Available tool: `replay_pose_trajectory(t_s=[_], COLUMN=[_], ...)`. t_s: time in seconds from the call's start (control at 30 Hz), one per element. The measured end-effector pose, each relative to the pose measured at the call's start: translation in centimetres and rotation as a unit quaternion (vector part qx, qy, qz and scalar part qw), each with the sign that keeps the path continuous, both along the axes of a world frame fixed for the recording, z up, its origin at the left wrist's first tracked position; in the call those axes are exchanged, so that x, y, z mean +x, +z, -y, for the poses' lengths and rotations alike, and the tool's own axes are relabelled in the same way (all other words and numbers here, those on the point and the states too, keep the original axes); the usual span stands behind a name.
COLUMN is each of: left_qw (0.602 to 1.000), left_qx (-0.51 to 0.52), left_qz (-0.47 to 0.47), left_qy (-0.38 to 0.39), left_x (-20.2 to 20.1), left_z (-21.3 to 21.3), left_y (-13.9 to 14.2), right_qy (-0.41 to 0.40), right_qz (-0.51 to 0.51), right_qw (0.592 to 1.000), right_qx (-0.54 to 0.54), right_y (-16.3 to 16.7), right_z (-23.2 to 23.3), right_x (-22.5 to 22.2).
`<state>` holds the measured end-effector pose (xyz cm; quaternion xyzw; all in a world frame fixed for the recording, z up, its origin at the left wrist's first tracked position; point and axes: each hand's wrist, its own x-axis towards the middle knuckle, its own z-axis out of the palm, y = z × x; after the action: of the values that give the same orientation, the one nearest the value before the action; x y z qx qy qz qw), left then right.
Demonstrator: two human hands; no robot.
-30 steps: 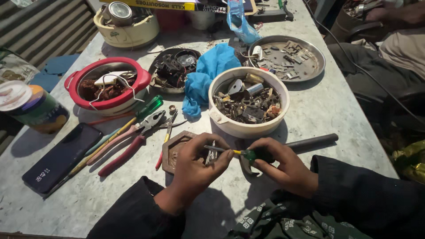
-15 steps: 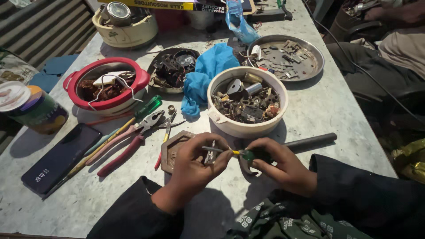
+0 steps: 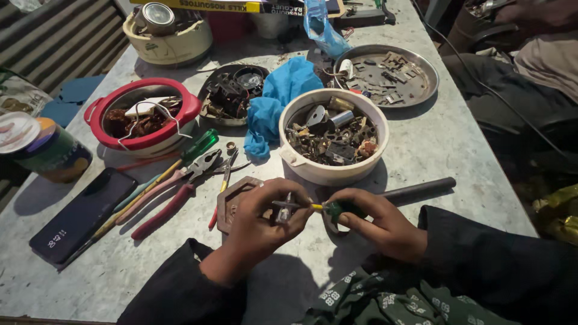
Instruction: The person uses pliers and a screwdriver to disassemble small electronic components, likely locks or switches, on a cluttered workbench. They manipulate the parts with a green cloth, remove screws, and place disassembled pieces into a white container.
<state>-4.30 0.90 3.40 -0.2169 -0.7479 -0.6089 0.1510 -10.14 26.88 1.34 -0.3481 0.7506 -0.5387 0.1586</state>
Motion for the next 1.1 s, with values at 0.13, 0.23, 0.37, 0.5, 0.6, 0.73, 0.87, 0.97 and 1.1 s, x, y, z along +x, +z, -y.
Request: replay_pose_trajectory(t_s=[0.13,0.23,0.37,0.5,0.6,0.73,0.87,0.97,1.1], left_qw=[0.998,0.999,0.999,0.997,0.995,0.998,0.998,0.999,0.999], left_qx=[-0.019,-0.037,-0.045,-0.064,-0.077,-0.055,-0.055,-0.051,-0.042], left_qz=[-0.057,-0.024,0.004,-0.039,-0.022,0.01,-0.008,-0.001,0.007], left_qy=[-0.013,0.002,0.005,0.037,0.054,0.028,0.016,0.004,-0.009], left_x=[0.0,0.0,0.1,0.1,0.1,0.1,0.0,-0.1,-0.1], left_z=[0.3,0.5,0.3,0.2,0.0,-0.3,-0.6,-0.5,-0.4], left_y=[0.2,0.3,0.4,0.4,0.3,0.1,0.1,0.2,0.2], right_qy=[0.016,0.006,-0.015,-0.019,-0.018,-0.026,-0.016,-0.007,0.004], right_qz=[-0.02,0.017,-0.052,-0.086,-0.097,-0.119,-0.118,-0.153,-0.089], right_qw=[1.0,1.0,0.998,0.995,0.994,0.991,0.992,0.988,0.996], right_qx=[-0.001,0.003,0.04,0.038,0.041,0.057,0.045,0.027,0.031], right_y=[0.1,0.0,-0.1,0.2,0.6,0.7,0.4,0.1,-0.1], right_z=[0.1,0.2,0.2,0.2,0.2,0.2,0.2,0.2,0.2], right_x=[0.0,0.0,0.0,0.0,0.0,0.2,0.1,0.0,0.1])
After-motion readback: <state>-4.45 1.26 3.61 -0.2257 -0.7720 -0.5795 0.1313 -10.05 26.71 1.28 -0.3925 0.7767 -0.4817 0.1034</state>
